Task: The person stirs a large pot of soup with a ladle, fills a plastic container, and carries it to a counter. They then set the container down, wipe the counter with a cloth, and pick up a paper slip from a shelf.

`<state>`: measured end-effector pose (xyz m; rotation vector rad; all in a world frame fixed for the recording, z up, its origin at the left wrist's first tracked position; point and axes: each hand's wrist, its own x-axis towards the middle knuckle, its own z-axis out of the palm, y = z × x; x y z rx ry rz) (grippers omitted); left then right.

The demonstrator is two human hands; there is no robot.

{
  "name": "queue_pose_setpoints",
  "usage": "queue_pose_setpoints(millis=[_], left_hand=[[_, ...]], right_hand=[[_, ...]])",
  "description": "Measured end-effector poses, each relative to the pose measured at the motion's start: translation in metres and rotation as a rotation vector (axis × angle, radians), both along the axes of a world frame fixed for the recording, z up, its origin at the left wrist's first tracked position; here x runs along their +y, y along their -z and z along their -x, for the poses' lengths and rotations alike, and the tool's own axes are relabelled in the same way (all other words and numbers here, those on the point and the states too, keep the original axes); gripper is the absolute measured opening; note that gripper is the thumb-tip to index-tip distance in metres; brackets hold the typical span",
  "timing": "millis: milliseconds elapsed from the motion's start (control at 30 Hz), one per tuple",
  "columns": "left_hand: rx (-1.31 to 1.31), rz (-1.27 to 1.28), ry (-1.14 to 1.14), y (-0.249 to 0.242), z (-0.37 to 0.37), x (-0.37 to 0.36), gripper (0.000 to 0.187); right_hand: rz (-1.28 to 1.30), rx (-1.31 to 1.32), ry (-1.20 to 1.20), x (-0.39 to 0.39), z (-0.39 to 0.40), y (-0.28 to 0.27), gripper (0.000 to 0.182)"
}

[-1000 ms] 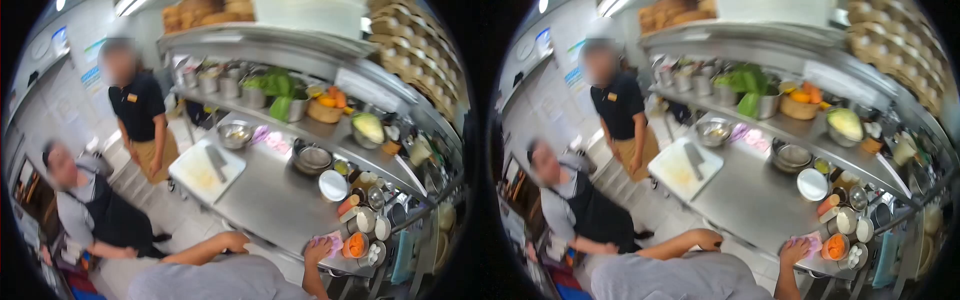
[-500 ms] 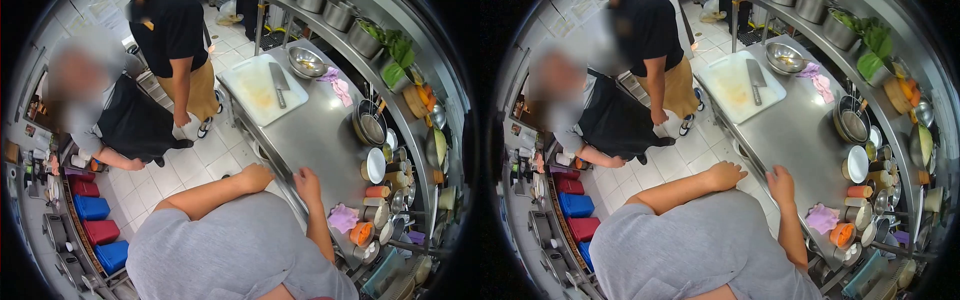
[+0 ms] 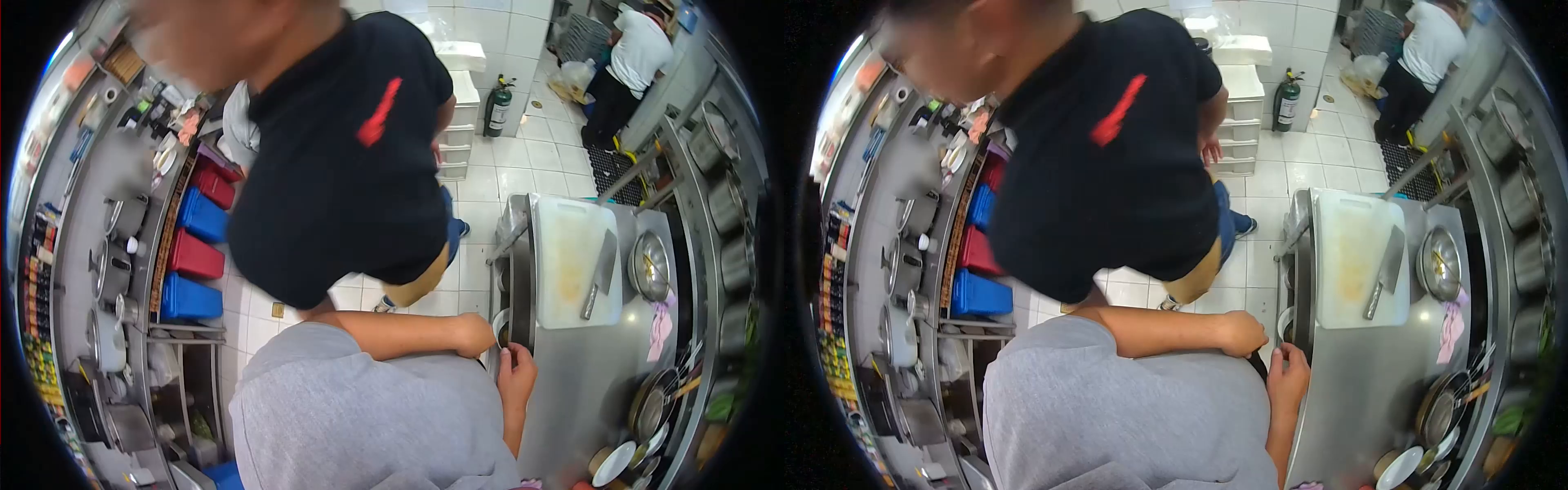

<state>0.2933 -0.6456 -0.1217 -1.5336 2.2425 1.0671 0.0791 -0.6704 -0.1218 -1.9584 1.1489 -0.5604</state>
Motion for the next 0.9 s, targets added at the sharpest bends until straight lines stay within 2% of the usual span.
queue_pose_setpoints(millis=[200, 300, 467, 567, 733, 900], left_hand=[[-0.055, -0.002, -0.324, -0.008, -0.026, -0.025, 0.046], [-0.053, 0.035, -0.445, -0.032, -0.053, -0.025, 0.053], [-0.07, 0.015, -0.721, -0.031, -0.087, -0.022, 0.059], [-0.065, -0.084, -0.74, -0.023, -0.113, -0.026, 0.06], [-0.042, -0.061, -0.789, -0.017, -0.189, -0.056, 0.061], [-0.03, 0.011, -0.752, -0.003, -0.29, -0.108, 0.059]], right_hand=[[-0.038, -0.018, -0.245, -0.081, -0.015, 0.009, 0.02], [-0.094, -0.033, -0.364, -0.125, -0.046, 0.001, 0.021], [-0.064, -0.059, -0.544, -0.183, -0.116, -0.013, 0.022], [-0.074, -0.114, -0.638, -0.197, -0.168, -0.018, 0.022], [-0.094, -0.108, -0.79, -0.214, -0.265, -0.027, 0.023], [-0.025, -0.159, -0.727, -0.24, -0.361, -0.032, 0.02]])
